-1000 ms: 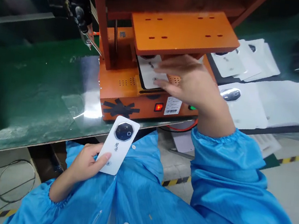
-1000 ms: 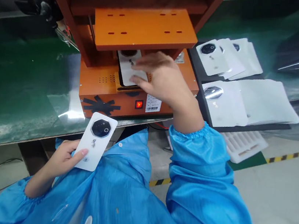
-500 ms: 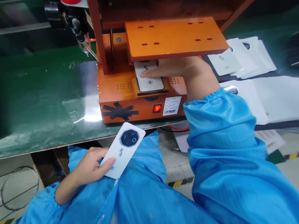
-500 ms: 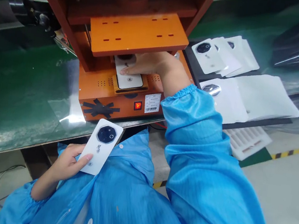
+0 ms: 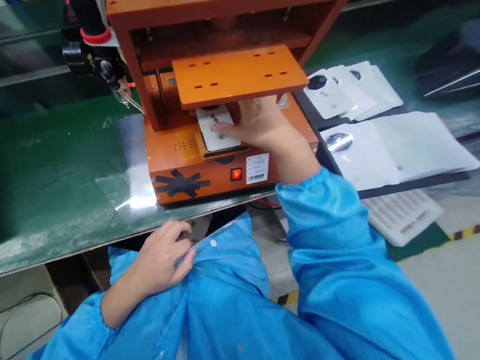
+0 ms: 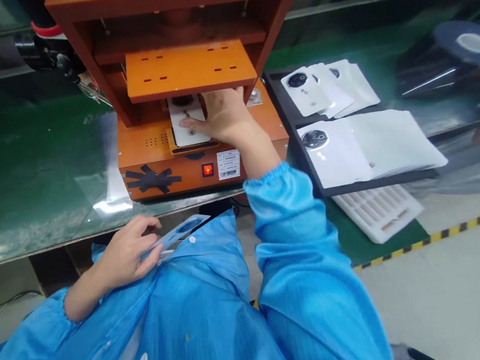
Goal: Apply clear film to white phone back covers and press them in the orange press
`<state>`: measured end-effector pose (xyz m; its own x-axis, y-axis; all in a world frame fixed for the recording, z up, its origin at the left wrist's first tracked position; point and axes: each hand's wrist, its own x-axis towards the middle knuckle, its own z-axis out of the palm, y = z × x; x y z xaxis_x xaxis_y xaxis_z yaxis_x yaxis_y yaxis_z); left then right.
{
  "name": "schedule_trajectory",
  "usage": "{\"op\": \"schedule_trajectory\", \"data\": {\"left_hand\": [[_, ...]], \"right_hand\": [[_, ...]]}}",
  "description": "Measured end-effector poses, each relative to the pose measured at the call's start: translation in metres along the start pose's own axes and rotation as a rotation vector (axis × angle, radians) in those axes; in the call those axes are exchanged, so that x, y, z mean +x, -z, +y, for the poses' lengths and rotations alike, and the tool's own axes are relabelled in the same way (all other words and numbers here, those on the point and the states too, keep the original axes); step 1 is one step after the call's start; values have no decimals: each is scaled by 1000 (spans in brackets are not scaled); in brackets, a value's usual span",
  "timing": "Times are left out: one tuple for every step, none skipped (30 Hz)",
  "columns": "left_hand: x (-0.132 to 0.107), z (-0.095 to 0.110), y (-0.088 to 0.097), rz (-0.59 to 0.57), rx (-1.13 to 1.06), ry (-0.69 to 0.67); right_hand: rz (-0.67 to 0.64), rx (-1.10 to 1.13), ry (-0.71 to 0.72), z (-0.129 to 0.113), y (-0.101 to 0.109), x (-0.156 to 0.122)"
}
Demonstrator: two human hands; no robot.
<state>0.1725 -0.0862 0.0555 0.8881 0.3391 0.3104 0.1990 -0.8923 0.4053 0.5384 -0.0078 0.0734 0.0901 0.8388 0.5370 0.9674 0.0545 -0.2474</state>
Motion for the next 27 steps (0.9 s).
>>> {"op": "schedule_trajectory", "data": {"left_hand": [[3,0,-3,21,49,-24],[6,-1,-7,46,84,-39],[9,-3,-10,71,109,-44],[11,-5,-12,90,125,-38],[12,-7,-14,102,139,-24],[13,-10,-16,109,153,-4],[13,-13,-17,108,170,18],[13,-16,-17,101,190,37],[13,-19,-18,90,212,51],[12,-21,-17,78,235,57],[12,-23,-17,69,260,57],[11,-25,-16,62,285,52],[11,-26,-16,56,307,45],[11,-26,-15,52,324,39],[11,-26,-15,49,335,34],[11,-26,-15,46,341,30],[11,-26,-16,47,344,27],[12,-25,-16,50,348,27],[12,-25,-17,57,351,31],[12,-25,-19,65,355,37],[12,-25,-20,76,360,43],[13,-25,-21,86,365,50],[13,-25,-21,91,369,60],[13,-25,-21,91,367,68],[13,-25,-20,90,353,73],[13,-24,-18,98,320,72],[13,-23,-16,120,266,69]], "right_hand": [[36,-1,-19,-6,12,-20],[116,4,-66,-12,22,-44],[208,13,-119,-17,30,-71],[301,2,-174,-21,35,-100],[396,-30,-241,-22,37,-129],[469,-78,-311,-22,37,-156],[503,-134,-363,-21,34,-179],[496,-180,-392,-20,29,-198],[460,-213,-404,-18,23,-213],[402,-230,-402,-17,18,-222],[342,-232,-395,-15,13,-227],[294,-229,-392,-14,10,-228],[264,-225,-394,-14,8,-227],[249,-225,-399,-13,7,-225],[246,-228,-400,-13,7,-221],[248,-233,-393,-13,7,-218],[252,-237,-378,-14,8,-214],[259,-239,-357,-14,8,-212],[270,-237,-332,-14,8,-210],[285,-230,-310,-14,7,-209],[300,-221,-296,-14,7,-208],[310,-209,-290,-13,6,-207],[316,-195,-293,-12,6,-207],[317,-180,-300,-12,7,-206],[318,-166,-310,-13,8,-206],[329,-148,-315,-16,10,-207],[360,-121,-316,-21,13,-208]]}}
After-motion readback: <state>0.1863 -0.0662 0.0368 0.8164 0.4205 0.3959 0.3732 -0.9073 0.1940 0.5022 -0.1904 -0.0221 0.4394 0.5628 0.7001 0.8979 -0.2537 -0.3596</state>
